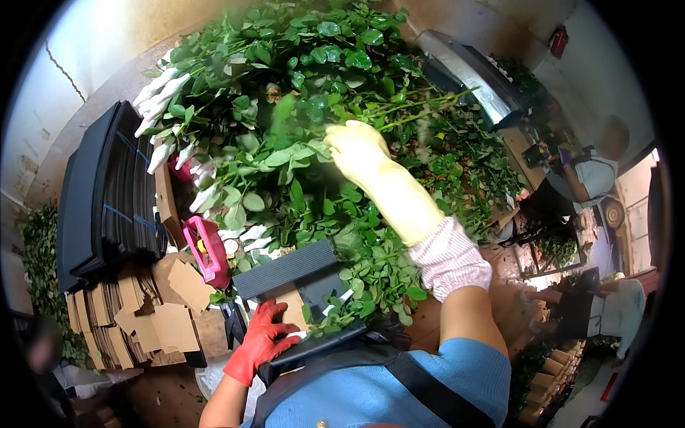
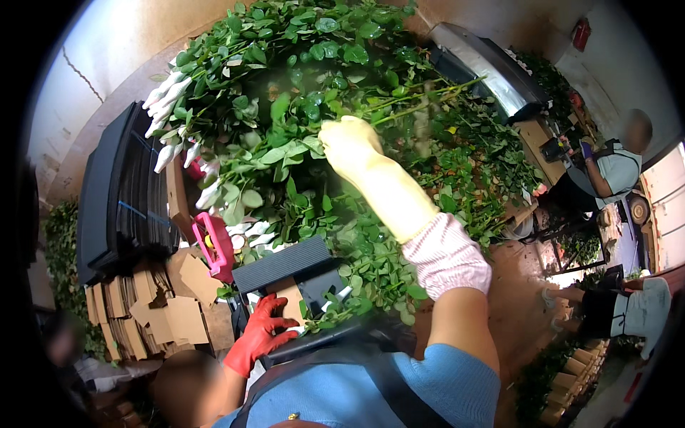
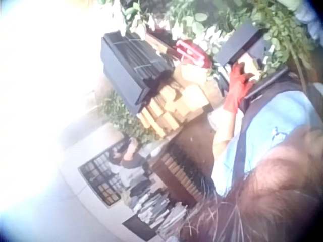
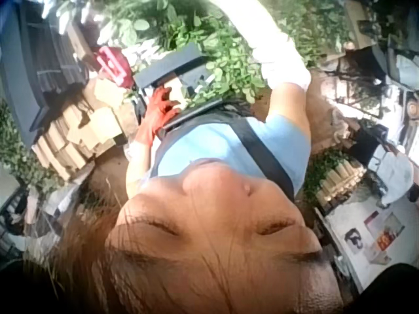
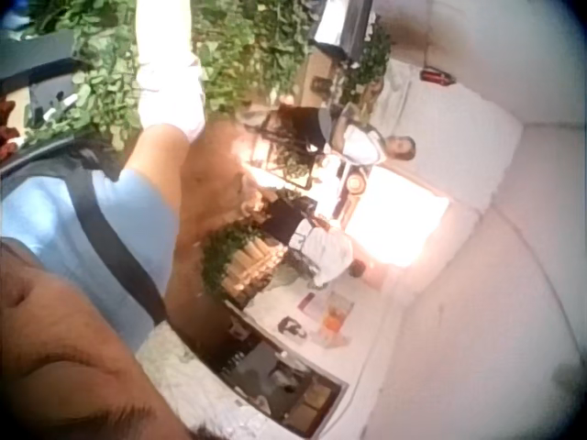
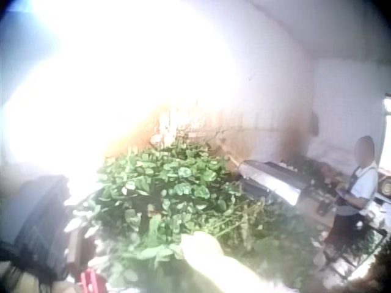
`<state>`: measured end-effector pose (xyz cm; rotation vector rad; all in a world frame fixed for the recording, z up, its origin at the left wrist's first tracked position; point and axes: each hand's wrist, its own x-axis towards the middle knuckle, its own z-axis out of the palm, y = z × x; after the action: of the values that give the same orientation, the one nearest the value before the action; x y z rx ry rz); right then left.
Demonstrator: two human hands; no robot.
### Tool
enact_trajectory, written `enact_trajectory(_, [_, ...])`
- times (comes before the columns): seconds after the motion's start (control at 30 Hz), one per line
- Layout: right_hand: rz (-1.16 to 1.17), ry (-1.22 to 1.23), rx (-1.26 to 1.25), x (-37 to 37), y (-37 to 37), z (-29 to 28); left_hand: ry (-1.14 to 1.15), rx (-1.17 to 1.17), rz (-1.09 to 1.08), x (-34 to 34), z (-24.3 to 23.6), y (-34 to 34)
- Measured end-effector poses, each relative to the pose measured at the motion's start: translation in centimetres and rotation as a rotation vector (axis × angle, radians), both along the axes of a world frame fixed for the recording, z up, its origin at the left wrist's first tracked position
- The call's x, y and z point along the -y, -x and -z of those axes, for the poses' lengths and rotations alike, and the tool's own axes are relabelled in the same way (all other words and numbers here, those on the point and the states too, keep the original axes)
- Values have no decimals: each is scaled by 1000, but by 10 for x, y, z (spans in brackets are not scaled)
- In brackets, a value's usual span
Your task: The person arranges white and pink roses with green leaves into black plastic trays. They place the flowers into the trays, adjust their positions, and occasionally add more leaves to fill gaps.
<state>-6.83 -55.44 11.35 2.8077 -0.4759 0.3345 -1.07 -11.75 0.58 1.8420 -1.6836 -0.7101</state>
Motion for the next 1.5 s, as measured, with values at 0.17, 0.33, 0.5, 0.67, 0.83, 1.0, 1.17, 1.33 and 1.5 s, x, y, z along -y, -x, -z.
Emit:
enact_trajectory(0.17, [128,-546,-46,-24,66,-3,20,5,2,-1,4,-1])
enact_trajectory(0.33, [-262,-492,351,-20,134,-12,8,-79,-37,-7,16,1])
enact_trajectory(0.5, [-212,-364,571,-31,137,-38,-44,-38,-18,-12,12,3])
enact_trajectory(0.67, [10,-425,233,14,101,1,-33,-35,-10,-4,8,0])
enact_trajectory(0.83, [-39,-202,142,-4,82,-12,-10,-16,-19,0,7,3])
enact_trajectory(1.0, [-205,-291,693,-35,96,-60,-39,-28,-43,-10,14,2])
enact_trajectory(1.17, [-342,-683,348,-62,186,-43,-61,-253,-127,-4,0,9])
enact_trajectory(1.33, [192,-380,-701,-98,226,10,45,-234,-224,-6,11,11])
enact_trajectory(1.5, [216,-593,-904,-99,221,56,-65,-206,-186,-11,15,10])
